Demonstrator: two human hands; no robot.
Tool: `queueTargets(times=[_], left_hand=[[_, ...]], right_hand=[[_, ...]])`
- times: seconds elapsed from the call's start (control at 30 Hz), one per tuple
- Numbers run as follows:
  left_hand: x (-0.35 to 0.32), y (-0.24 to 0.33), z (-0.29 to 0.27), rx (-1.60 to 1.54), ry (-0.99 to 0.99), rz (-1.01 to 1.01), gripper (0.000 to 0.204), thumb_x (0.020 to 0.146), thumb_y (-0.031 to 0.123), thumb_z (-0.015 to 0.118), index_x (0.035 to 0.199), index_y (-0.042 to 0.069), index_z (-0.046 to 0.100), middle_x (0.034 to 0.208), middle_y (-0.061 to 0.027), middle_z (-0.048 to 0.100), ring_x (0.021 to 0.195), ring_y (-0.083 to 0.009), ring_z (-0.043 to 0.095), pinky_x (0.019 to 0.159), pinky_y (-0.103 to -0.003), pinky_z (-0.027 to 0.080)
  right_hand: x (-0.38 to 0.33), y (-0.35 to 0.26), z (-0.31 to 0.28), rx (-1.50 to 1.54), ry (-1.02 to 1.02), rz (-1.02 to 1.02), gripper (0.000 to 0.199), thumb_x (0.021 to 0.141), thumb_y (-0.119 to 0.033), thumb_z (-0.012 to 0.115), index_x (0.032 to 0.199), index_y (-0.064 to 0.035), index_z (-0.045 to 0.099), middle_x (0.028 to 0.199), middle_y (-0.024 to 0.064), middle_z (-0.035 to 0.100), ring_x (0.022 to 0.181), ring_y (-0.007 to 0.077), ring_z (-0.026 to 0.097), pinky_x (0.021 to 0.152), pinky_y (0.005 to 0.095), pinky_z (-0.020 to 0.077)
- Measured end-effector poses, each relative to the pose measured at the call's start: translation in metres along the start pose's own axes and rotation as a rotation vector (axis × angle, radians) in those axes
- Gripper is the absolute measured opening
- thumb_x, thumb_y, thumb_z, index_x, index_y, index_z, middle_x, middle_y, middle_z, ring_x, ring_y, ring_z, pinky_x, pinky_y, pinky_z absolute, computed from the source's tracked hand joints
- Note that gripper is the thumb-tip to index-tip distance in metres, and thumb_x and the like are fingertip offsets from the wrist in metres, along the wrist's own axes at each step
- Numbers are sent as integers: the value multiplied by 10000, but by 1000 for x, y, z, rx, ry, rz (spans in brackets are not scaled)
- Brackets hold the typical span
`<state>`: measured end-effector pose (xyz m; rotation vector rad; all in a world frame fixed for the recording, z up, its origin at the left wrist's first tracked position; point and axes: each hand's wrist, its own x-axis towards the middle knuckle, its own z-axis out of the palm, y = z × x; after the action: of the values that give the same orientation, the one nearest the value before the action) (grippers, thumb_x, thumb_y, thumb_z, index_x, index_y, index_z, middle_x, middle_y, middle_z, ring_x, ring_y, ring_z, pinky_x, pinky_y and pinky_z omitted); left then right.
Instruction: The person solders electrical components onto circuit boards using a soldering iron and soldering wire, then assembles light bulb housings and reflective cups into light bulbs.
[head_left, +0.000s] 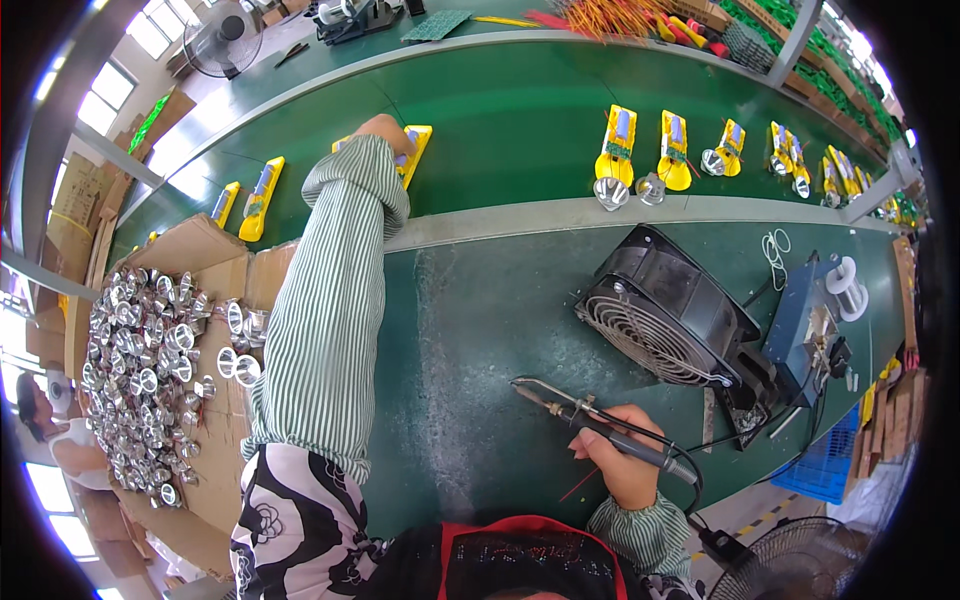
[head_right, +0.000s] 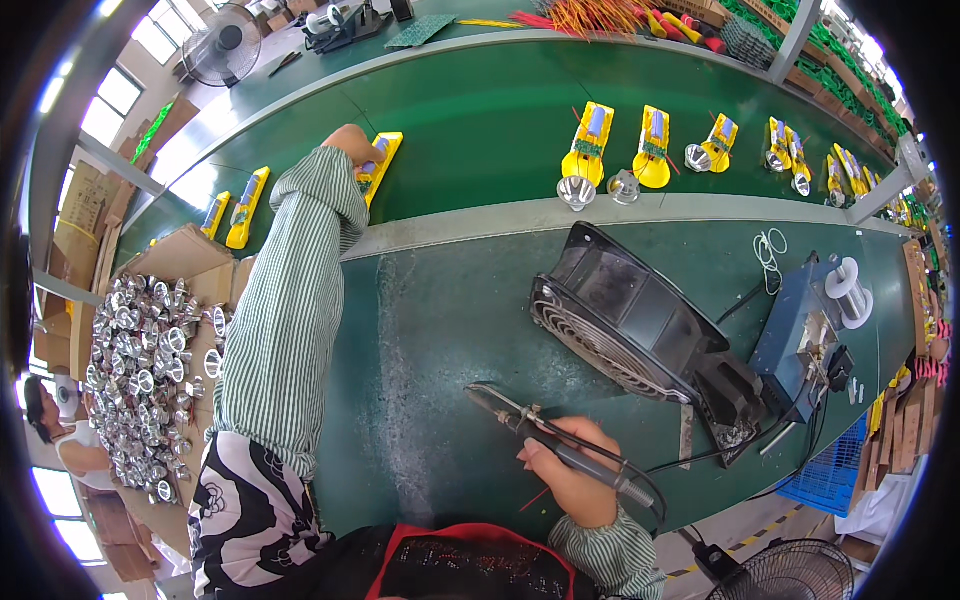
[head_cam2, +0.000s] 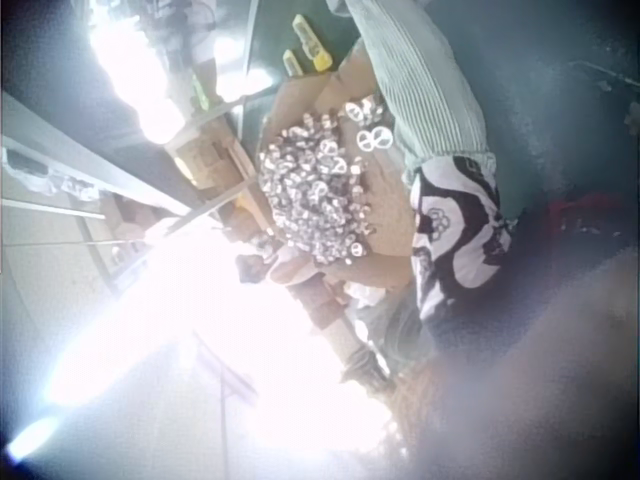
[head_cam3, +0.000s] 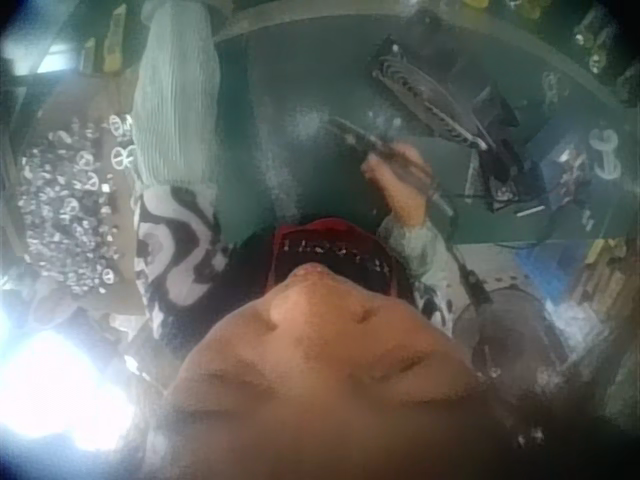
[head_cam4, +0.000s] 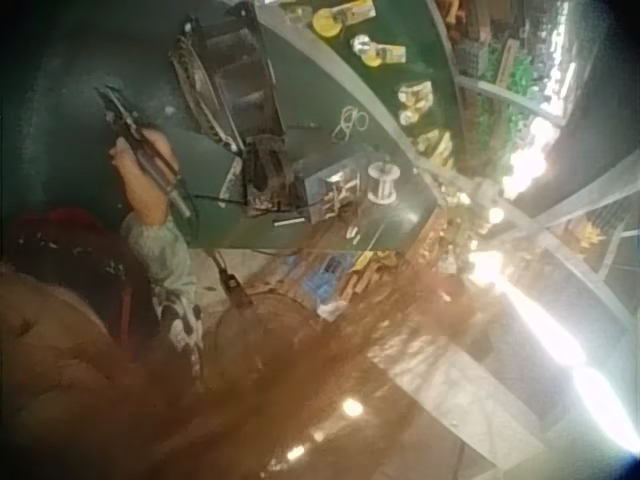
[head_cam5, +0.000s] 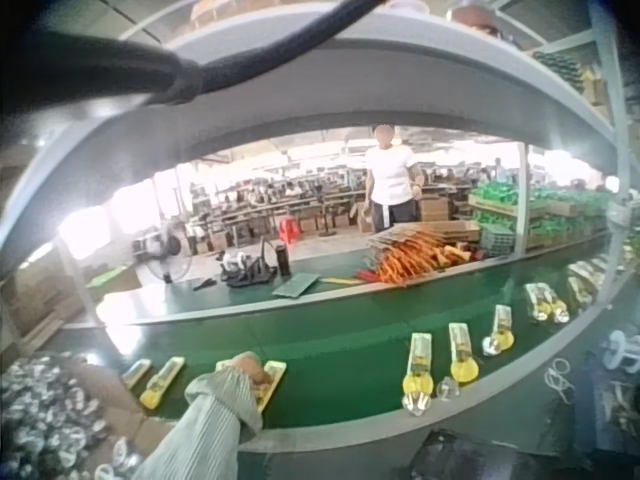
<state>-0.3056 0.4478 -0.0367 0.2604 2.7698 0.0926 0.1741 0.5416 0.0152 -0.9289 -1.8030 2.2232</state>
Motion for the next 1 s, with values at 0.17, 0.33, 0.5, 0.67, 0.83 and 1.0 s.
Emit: queueTargets(times=[0.17,0.33,0.5,0.67,0.83,1.0], left_hand=[[-29,13,-8,35,48,35,452,750,433,655,936,21,684,932,-133,661,844,-188,623,711,-319,468],[-91,0,-9,231,114,219,615,740,489,641,1161,69,486,1023,-138,632,950,-278,610,810,-401,470],[-109,-16,11,150,201,192,565,738,401,619,1183,87,466,987,-146,640,917,-281,622,802,-403,471],[-186,-29,17,-61,282,356,577,716,345,609,1200,72,450,869,-202,631,818,-336,622,739,-409,481],[-309,-73,39,-148,378,576,513,727,242,649,1174,83,457,785,-160,566,764,-329,572,658,-422,451],[-410,-105,63,-131,112,452,523,743,251,656,1193,73,456,878,-131,562,797,-324,562,694,-403,455]], right_hand=[[0,0,-2,-11,22,0,168,770,-15,642,886,43,536,738,130,647,640,148,634,580,250,510],[-3,-1,-2,20,6,-37,166,772,-14,639,889,44,536,736,128,647,642,143,632,580,248,508],[-5,-1,1,-26,-35,-54,162,775,-3,629,895,48,534,746,130,641,646,148,631,581,247,513],[-8,2,3,29,38,-62,166,775,14,612,914,57,532,755,141,624,637,161,627,569,255,528],[-15,2,0,-3,51,-151,169,773,18,596,922,58,527,711,140,618,589,160,607,551,248,513],[-20,-1,14,-2,44,-188,144,784,-4,583,898,45,510,689,140,613,572,154,594,543,243,497]])
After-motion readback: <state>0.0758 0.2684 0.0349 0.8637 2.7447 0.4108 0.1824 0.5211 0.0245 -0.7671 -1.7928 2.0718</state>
